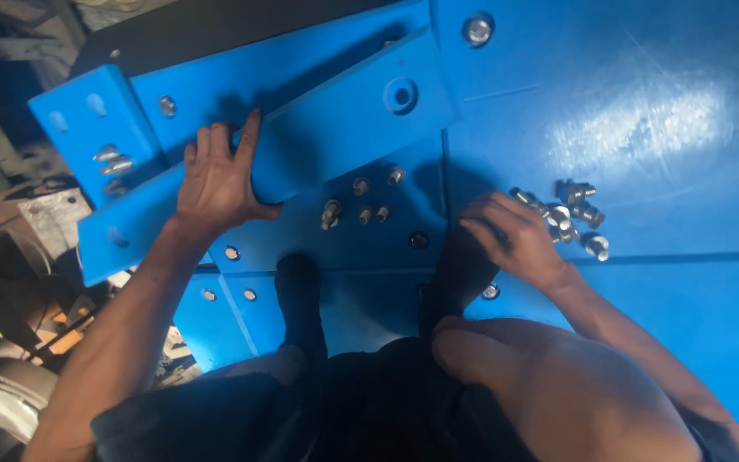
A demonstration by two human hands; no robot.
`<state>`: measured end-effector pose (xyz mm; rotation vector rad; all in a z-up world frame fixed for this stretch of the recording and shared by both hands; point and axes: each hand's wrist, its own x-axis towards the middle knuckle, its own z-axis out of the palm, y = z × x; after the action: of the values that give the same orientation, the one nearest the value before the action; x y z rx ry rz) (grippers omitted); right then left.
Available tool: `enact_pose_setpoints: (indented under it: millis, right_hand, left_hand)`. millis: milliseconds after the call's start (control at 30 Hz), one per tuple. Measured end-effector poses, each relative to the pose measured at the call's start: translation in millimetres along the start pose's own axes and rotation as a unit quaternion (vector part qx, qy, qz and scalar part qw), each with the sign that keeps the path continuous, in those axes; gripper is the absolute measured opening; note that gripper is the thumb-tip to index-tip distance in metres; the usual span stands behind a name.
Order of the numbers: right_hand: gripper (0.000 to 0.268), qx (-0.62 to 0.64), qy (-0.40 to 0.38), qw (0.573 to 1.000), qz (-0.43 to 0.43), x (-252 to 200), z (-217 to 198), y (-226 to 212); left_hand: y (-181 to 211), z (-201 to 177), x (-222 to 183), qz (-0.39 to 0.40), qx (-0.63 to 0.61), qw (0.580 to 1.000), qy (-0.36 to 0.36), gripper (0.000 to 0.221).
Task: Assembling and bolting together large blue industrial plates on the floor.
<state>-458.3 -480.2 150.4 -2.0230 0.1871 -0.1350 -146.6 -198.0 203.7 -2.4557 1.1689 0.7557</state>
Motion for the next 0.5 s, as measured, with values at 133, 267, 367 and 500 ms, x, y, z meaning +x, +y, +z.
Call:
enact_pose_setpoints:
  millis: [133,267,367,500]
  right_hand:
    - [0.009,-0.011,0.032,0.999,0.007,20.5,-29.5,-8.8]
    - [0.006,-0.009,0.048,0.997,0.068,39.3,-50.5,-5.5]
    - [0.008,-0.078,0.038,0.996,-0.012,61.1,-54.6,-5.8]
    - [0.056,-0.275,-0.091,0.957,-0.018,118.8,-49.9,-28.8]
  left_hand:
    - [0.5,-54.0,-16.7,-0.008,0.001,1.0,-0.002,0.146]
    - [-11.8,-80.4,-12.9,0.004,0.011,1.0,0.029,0.145]
    - [-35.5,-80.5,10.7,0.024,0.024,0.998,0.061,0.143]
    - [-64.2,-72.1,52.7,0.09,0.044,0.99,0.103,0.144]
